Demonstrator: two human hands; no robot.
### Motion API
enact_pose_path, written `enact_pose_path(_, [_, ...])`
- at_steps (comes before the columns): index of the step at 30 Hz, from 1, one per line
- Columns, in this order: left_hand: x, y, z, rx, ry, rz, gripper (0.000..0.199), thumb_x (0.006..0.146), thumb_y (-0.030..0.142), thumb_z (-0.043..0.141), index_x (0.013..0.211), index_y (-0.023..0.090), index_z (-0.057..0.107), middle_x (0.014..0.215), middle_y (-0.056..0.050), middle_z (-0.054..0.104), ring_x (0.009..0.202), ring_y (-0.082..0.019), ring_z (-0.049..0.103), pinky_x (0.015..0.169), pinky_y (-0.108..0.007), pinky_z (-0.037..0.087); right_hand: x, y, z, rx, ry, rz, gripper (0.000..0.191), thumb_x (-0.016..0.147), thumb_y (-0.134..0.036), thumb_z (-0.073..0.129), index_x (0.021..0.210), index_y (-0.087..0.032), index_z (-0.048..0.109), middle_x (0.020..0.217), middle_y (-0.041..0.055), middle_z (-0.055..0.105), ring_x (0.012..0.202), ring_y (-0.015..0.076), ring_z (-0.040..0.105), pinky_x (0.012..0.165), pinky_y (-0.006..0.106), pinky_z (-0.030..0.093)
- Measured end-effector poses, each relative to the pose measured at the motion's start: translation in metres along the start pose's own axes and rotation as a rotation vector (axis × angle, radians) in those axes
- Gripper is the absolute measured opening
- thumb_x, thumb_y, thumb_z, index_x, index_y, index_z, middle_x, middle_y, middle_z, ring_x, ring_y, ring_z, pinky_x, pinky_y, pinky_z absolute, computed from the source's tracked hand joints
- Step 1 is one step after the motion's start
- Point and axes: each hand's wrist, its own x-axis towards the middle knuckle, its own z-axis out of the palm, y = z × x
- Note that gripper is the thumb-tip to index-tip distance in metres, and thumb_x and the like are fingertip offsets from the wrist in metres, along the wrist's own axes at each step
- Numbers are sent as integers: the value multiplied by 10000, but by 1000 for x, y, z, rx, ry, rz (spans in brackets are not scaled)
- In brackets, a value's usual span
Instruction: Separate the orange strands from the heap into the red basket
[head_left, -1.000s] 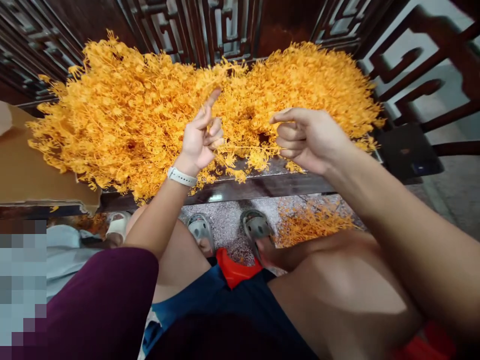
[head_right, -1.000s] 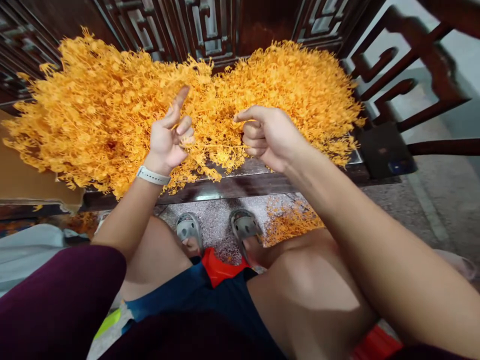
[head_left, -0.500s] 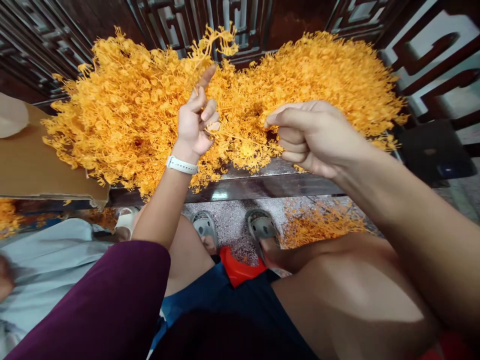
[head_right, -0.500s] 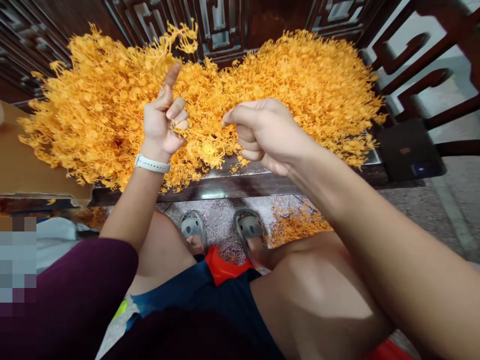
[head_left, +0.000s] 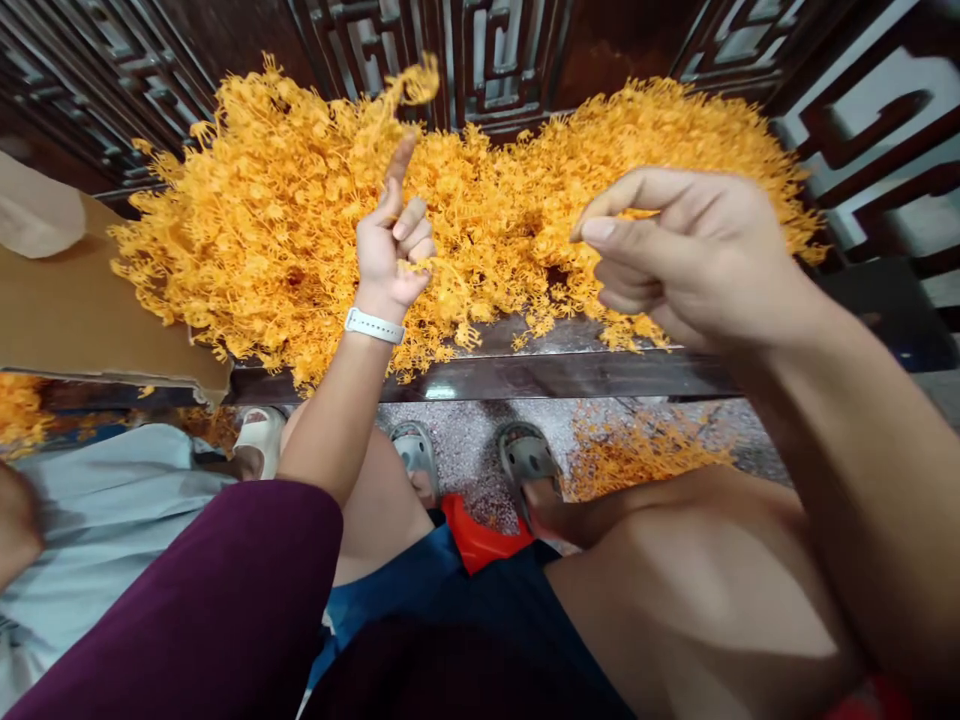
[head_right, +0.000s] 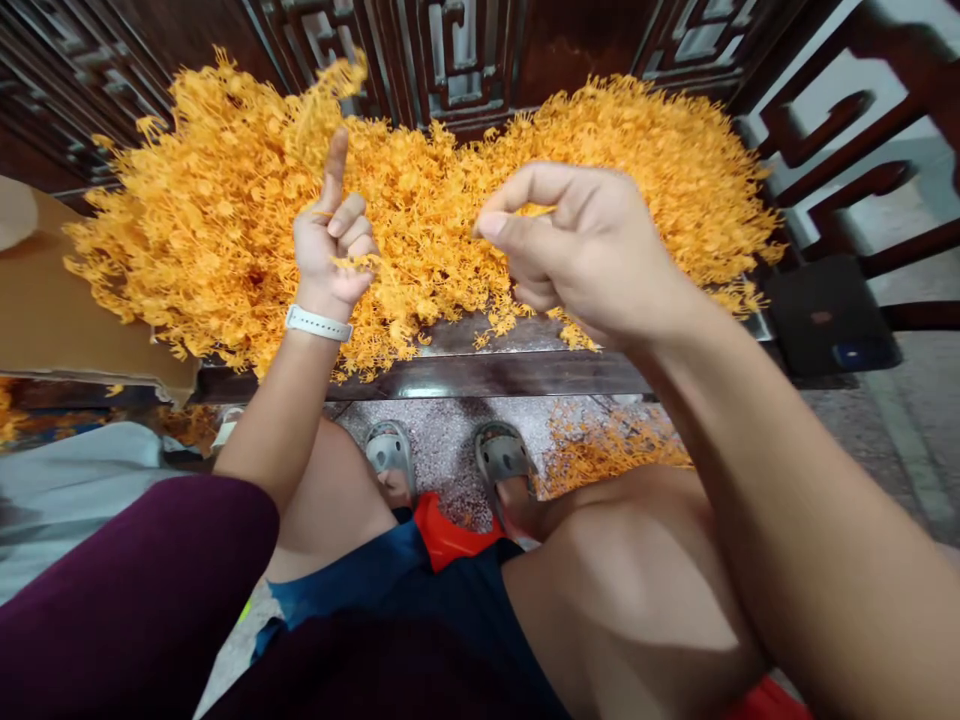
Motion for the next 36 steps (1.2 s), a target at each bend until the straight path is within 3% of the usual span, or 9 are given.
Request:
enact_pose_path(3, [-9, 6, 4, -59, 48, -65, 424, 1092, 390, 486, 1496, 433, 610, 491, 57, 321, 372, -128, 228, 355, -259, 161, 2, 11, -6, -289, 38, -44, 200, 936, -392, 799, 945, -221, 696, 596, -45, 457, 534, 105, 345, 492, 279, 236])
enact_pose_path(7, [-18, 8, 11, -178, -12, -67, 438, 1129, 309, 406, 1491, 425, 624, 488, 67, 304, 369, -132, 191, 372, -276, 157, 4, 27, 4, -402, -152, -32, 398, 987, -604, 673, 853, -230, 687, 720, 21, 575, 676, 166, 487, 585, 292, 365])
enact_pose_path(14, [-13, 1, 3, -209, 99, -56, 437, 1127, 483, 369, 1460, 417, 645, 519, 38, 350, 440, -138, 296, 423, -278, 209, 8, 53, 26, -515, -263, -16, 419, 873, -483, 826, 1183, -218, 729, 845, 38, 687, 740, 205, 563, 689, 326, 400])
enact_pose_path(17, [-12, 2, 5, -229, 56, -58, 422, 1131, 338, 370, 1434, 396, 658, 511, 50, 348, 398, -134, 265, 379, -270, 216, 14, 58, 29, -617, -311, -132, 251, 978, -459, 711, 975, -209, 692, 804, 30, 637, 731, 188, 536, 723, 333, 365])
enact_pose_path(24, [-3, 0, 6, -203, 41, -57, 249, 1114, 266, 462, 1135, 268, 710, 504, 82, 309, 368, -86, 255, 384, -233, 204, 9, 18, 13, -609, -286, -170, 433, 1081, -386, 533, 696, -209, 439, 652, -31, 396, 617, 139, 395, 655, 321, 267])
enact_pose_path(29, [22, -11, -14, -409, -5, -8, 323, 1137, 214, 333, 1024, 275, 629, 473, 71, 320, 363, -62, 232, 443, -209, 71, -39, -12, 45, -305, -891, -187, 140, 989, -294, 616, 862, -241, 640, 926, -2, 720, 857, 182, 657, 789, 314, 443])
enact_pose_path(32, [27, -14, -19, -435, -65, -5, 309, 1143, 238, 336, 1011, 252, 615, 474, 55, 361, 373, -69, 288, 468, -219, 51, -51, -13, 56, -149, -1215, -80, 136, 864, -372, 740, 832, -272, 653, 878, -11, 747, 806, 187, 681, 682, 299, 458])
enact_pose_path(34, [23, -14, -16, -365, -71, 3, 262, 1133, 270, 396, 1021, 237, 630, 481, 48, 377, 382, -80, 310, 469, -240, 64, -45, -13, 48, -25, -962, 43, 152, 844, -368, 786, 861, -260, 680, 816, -20, 703, 726, 155, 630, 660, 279, 464])
enact_pose_path(36, [17, -14, -12, -309, -54, 2, 235, 1122, 268, 436, 1020, 226, 644, 483, 49, 375, 375, -76, 291, 463, -243, 70, -33, -12, 34, 166, -422, 92, 178, 873, -393, 772, 915, -241, 688, 723, -39, 600, 625, 126, 503, 611, 269, 431])
